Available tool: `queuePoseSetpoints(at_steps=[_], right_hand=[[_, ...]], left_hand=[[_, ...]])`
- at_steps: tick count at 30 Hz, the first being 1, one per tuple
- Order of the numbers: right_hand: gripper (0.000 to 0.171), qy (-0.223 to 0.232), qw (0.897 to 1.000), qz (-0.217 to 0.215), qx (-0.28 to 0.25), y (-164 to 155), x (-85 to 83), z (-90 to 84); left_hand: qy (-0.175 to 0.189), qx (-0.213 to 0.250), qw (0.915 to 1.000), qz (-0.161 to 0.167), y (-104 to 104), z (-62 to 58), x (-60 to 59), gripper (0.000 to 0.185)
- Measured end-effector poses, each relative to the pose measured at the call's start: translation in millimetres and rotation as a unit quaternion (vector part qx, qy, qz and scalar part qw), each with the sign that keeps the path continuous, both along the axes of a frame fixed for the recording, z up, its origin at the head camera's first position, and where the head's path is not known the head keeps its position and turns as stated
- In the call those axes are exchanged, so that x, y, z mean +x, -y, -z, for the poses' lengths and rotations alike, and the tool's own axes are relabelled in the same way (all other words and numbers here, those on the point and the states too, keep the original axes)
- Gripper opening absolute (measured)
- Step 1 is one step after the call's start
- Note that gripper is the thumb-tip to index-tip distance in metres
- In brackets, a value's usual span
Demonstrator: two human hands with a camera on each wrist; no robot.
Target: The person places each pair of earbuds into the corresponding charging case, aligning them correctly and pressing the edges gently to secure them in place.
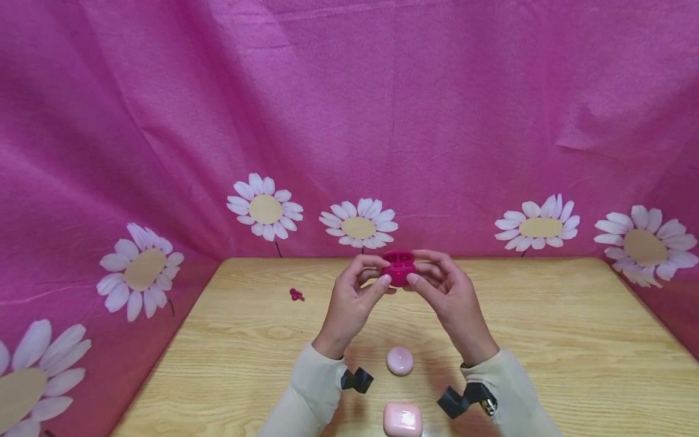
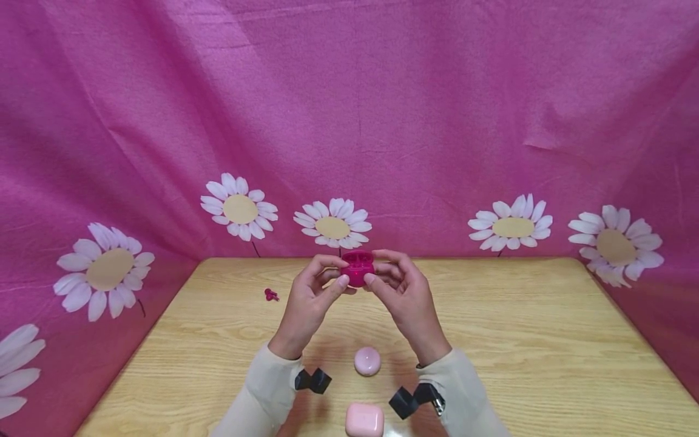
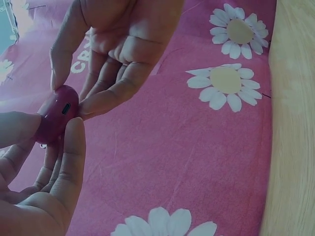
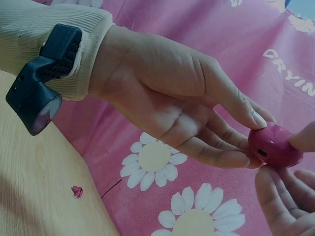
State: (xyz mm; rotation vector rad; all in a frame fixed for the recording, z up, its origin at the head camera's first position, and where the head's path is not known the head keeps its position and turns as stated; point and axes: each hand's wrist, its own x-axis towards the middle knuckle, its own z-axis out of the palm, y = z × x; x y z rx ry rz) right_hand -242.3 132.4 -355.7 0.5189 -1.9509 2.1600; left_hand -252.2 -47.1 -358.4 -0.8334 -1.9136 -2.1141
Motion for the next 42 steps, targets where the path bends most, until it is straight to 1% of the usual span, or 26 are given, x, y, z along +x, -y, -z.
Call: queuePoseSetpoints(at_steps=[5, 10, 18, 22, 25, 30, 33, 35, 36, 40, 42], right_hand=[[0.039, 0.015, 1.000, -0.009, 0.006, 1.4, -0.4, 2.8], [0.036, 0.027, 1.000, -0.003, 0.014, 3.6, -0.5, 4.8], [0.034, 0.032, 0.999, 0.004, 0.035, 2.9, -2.3, 5.8], [0.033, 0.033, 0.999, 0.004, 0.035, 3.8, -3.4, 6.4], [0.033, 0.033, 0.999, 0.010, 0.035, 4.6, -3.5, 6.5], [0.034, 0.035, 0.998, 0.021, 0.042, 4.3, -3.6, 7.0], [0.034, 0.037, 0.998, 0.026, 0.045, 3.7, -4.0, 7.7], [0.034, 0.038, 0.998, 0.028, 0.047, 3.2, -4.2, 8.2], [0.033, 0.038, 0.998, 0.028, 0.047, 3.0, -4.4, 8.5], [0.033, 0.038, 0.998, 0.024, 0.043, 3.1, -4.5, 8.7], [0.033, 0.038, 0.998, 0.021, 0.042, 3.4, -4.3, 8.8]], left_hand=[[0.001, -0.001, 1.0000, -0.006, 2.0, -0.6, -0.1, 0.024], [0.006, 0.000, 1.0000, -0.003, 2.6, 0.9, -0.9, 0.025], [0.004, -0.005, 1.0000, -0.006, 2.2, 2.2, -3.5, 0.024], [0.000, -0.011, 0.9999, -0.010, 1.8, 3.0, -5.0, 0.024], [-0.003, -0.018, 0.9997, -0.015, 2.6, 3.0, -5.4, 0.025], [-0.006, -0.013, 0.9995, -0.027, 7.9, 2.1, -8.2, 0.028], [-0.002, -0.017, 0.9989, -0.045, 13.9, 2.4, -12.3, 0.026], [0.007, -0.033, 0.9973, -0.065, 19.5, -3.0, -11.5, 0.026], [0.018, -0.046, 0.9956, -0.079, 23.5, -2.8, -13.8, 0.026], [0.071, -0.091, 0.9833, -0.141, 43.8, 3.1, -26.1, 0.028], [0.093, -0.105, 0.9751, -0.172, 56.2, 14.8, -37.9, 0.027]])
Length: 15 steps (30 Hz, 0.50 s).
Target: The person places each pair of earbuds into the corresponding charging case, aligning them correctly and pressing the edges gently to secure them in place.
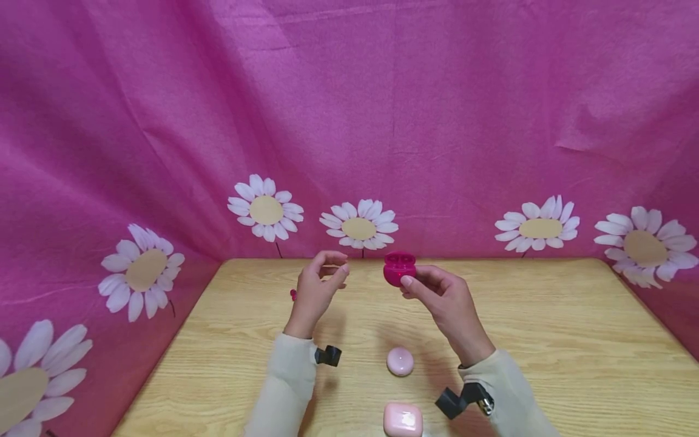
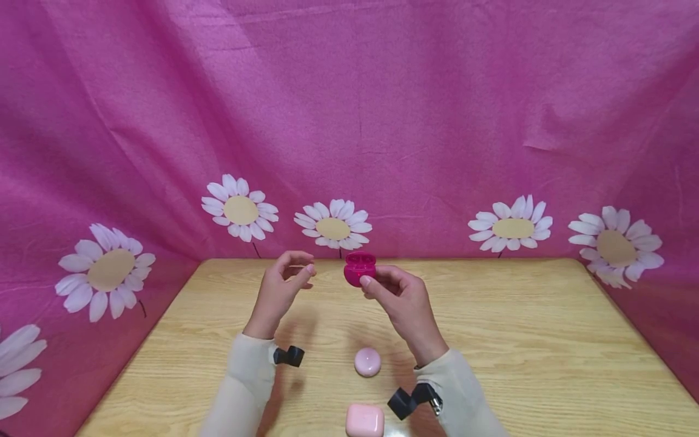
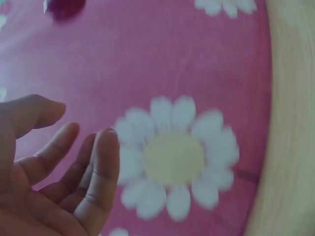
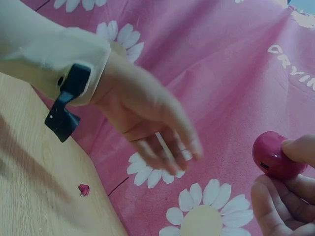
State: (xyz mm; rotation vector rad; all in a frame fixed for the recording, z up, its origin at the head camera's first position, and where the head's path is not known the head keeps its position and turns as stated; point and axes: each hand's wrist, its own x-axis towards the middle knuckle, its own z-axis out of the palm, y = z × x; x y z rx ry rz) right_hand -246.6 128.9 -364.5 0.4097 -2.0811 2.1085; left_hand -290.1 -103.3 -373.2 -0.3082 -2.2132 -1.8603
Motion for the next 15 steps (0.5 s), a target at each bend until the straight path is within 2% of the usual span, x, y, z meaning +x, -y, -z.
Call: queuePoseSetpoints(at_steps=[5, 9, 15], right_hand=[[0.034, 0.000, 1.000, -0.003, 0.002, 0.7, -0.6, 0.6], [0.033, -0.003, 1.000, -0.006, 0.003, 0.6, -1.2, 0.7], [0.033, 0.000, 1.000, -0.009, 0.003, 0.5, -0.5, 0.9]], left_hand=[[0.028, -0.026, 0.9969, -0.068, 29.1, 18.0, -15.2, 0.021], [0.059, -0.056, 0.9899, -0.117, 47.6, 28.4, -22.8, 0.020], [0.068, -0.146, 0.9653, -0.206, 66.4, 46.6, -29.4, 0.023]])
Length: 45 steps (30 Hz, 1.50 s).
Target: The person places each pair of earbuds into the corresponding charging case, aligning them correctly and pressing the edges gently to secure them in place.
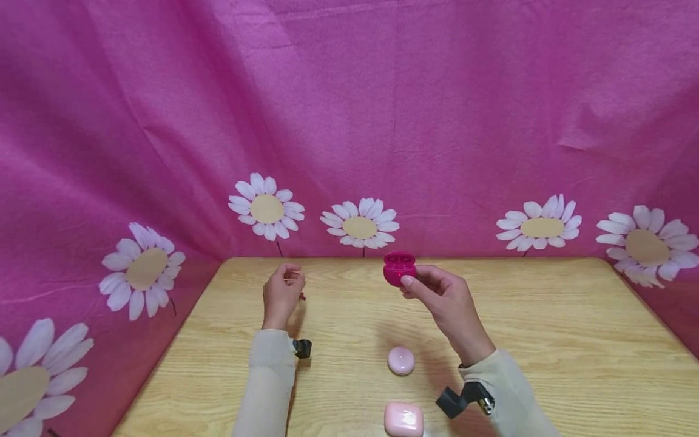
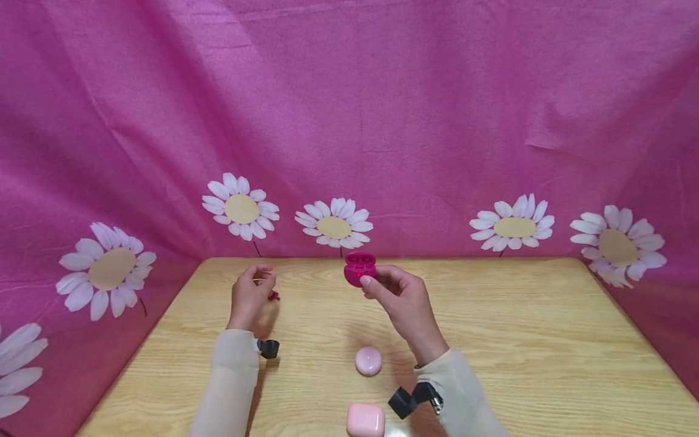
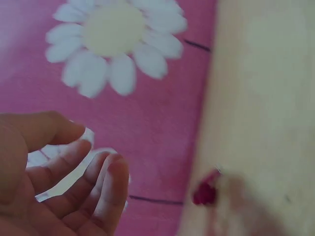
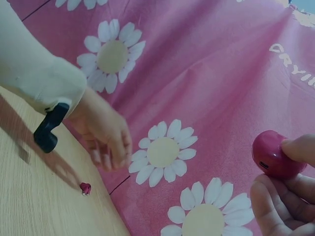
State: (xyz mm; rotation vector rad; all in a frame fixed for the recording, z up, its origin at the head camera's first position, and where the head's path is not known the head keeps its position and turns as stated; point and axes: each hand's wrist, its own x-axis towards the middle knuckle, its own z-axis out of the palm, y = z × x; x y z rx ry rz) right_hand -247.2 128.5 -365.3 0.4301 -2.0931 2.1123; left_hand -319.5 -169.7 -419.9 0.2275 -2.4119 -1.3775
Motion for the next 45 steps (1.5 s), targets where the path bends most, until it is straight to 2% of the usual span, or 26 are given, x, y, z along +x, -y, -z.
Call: queuePoseSetpoints(at_steps=[2, 6, 10, 16, 26, 35, 45], right_hand=[[0.033, 0.003, 1.000, 0.001, -0.001, -0.3, 0.2, 0.1], [0.033, 0.002, 1.000, 0.003, 0.001, -0.6, -0.2, 0.1], [0.033, 0.002, 1.000, 0.003, 0.002, -0.8, -0.5, 0.0], [0.033, 0.001, 1.000, -0.001, 0.002, -1.0, 0.1, -1.5], [0.032, -0.006, 1.000, -0.006, -0.004, -1.2, -1.1, 1.4], [0.032, -0.001, 1.000, -0.005, -0.003, -0.5, -1.0, 2.3], [0.034, 0.007, 1.000, 0.001, 0.006, -1.0, -1.3, 1.2]], left_hand=[[0.005, -0.021, 0.9996, -0.020, 3.6, 5.6, -1.1, 0.023], [0.020, -0.048, 0.9979, -0.039, 8.8, 16.7, -3.4, 0.020], [0.049, -0.070, 0.9955, -0.041, 12.8, 28.2, -5.3, 0.014], [0.079, -0.067, 0.9941, -0.031, 18.1, 41.4, -8.1, 0.013], [0.115, -0.053, 0.9917, -0.021, 20.4, 43.0, -7.5, 0.015], [0.113, -0.057, 0.9916, -0.027, 24.9, 50.2, -9.2, 0.015], [0.107, -0.051, 0.9927, -0.019, 22.5, 49.7, -9.2, 0.008]])
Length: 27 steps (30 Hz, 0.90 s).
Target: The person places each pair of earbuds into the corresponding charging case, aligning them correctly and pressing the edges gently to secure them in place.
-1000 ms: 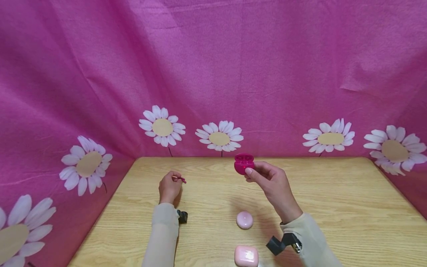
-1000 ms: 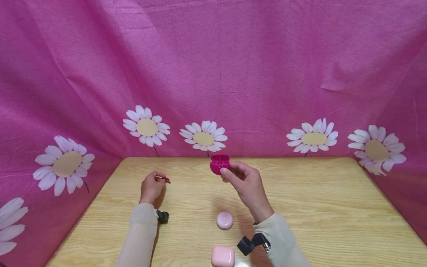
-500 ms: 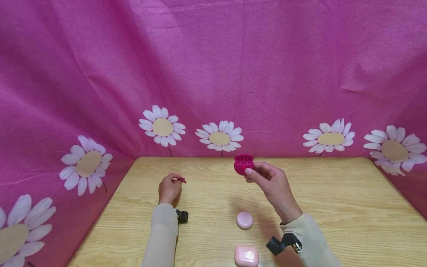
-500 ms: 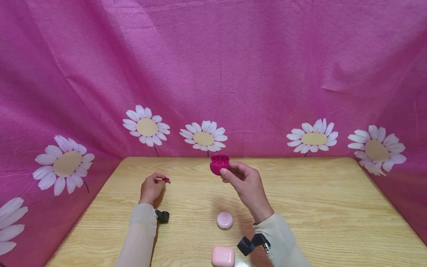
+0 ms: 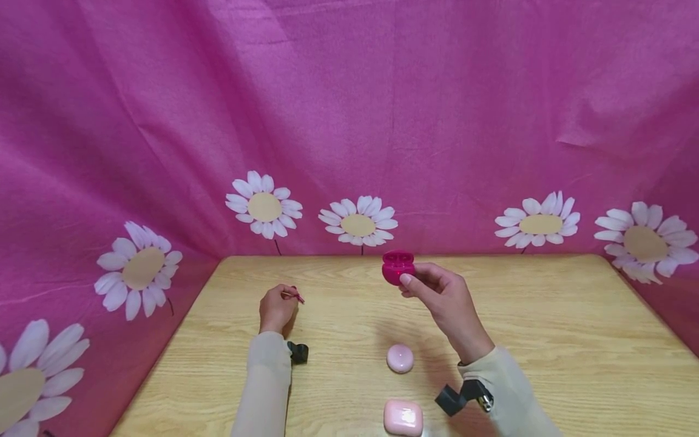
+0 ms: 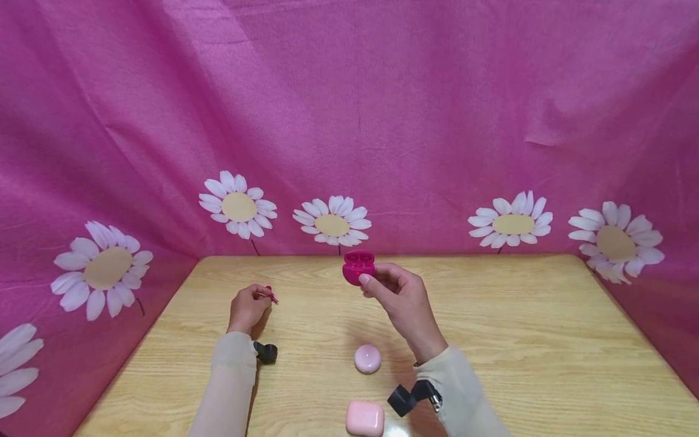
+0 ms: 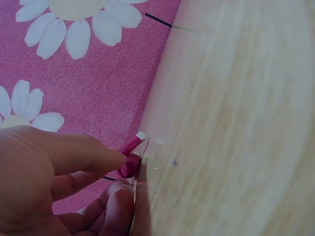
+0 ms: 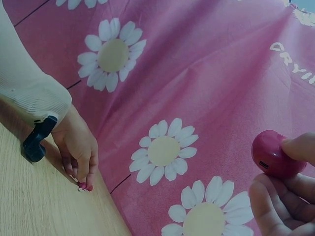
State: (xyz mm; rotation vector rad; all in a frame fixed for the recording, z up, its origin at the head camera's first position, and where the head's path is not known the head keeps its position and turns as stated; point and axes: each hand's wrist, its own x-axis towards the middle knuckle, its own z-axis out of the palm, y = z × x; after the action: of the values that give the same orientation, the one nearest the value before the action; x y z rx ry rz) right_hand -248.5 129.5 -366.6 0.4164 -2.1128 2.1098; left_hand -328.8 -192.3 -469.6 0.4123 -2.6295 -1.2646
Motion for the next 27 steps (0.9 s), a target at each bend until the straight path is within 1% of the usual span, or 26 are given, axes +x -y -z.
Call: queuePoseSetpoints(at_steps=[6, 10, 13, 16, 18, 21, 23, 27], right_hand=[[0.033, 0.000, 1.000, 0.000, -0.002, 0.3, -0.4, -0.4], [0.033, 0.000, 1.000, -0.001, -0.004, 0.6, -0.4, -0.6], [0.033, 0.000, 1.000, -0.003, -0.004, 0.4, -0.1, -0.8], [0.034, 0.000, 1.000, -0.003, -0.003, 0.5, 0.2, -1.0], [0.033, -0.001, 1.000, -0.002, -0.002, 0.5, 0.3, -1.1], [0.033, -0.002, 1.000, 0.000, 0.000, 0.5, 0.4, -0.9], [0.033, -0.002, 1.000, 0.000, 0.000, 0.3, 0.4, -0.6], [0.033, -0.001, 1.000, 0.000, 0.001, -0.3, 0.5, 0.2]], left_hand=[[0.004, -0.009, 0.9999, 0.002, -0.2, -0.6, -1.0, 0.006], [0.010, -0.028, 0.9993, 0.022, -0.4, -4.1, 1.0, 0.007], [0.024, -0.045, 0.9980, 0.038, -1.7, -8.5, 3.8, 0.007], [0.040, -0.054, 0.9965, 0.050, -4.0, -12.1, 6.0, 0.007], [0.044, -0.058, 0.9959, 0.055, -5.4, -13.5, 7.0, 0.007], [0.039, -0.063, 0.9957, 0.056, -6.7, -14.0, 7.0, 0.007], [0.033, -0.063, 0.9962, 0.049, -6.2, -13.3, 6.2, 0.007], [0.028, -0.041, 0.9979, 0.041, -4.3, -12.8, 5.1, 0.009]])
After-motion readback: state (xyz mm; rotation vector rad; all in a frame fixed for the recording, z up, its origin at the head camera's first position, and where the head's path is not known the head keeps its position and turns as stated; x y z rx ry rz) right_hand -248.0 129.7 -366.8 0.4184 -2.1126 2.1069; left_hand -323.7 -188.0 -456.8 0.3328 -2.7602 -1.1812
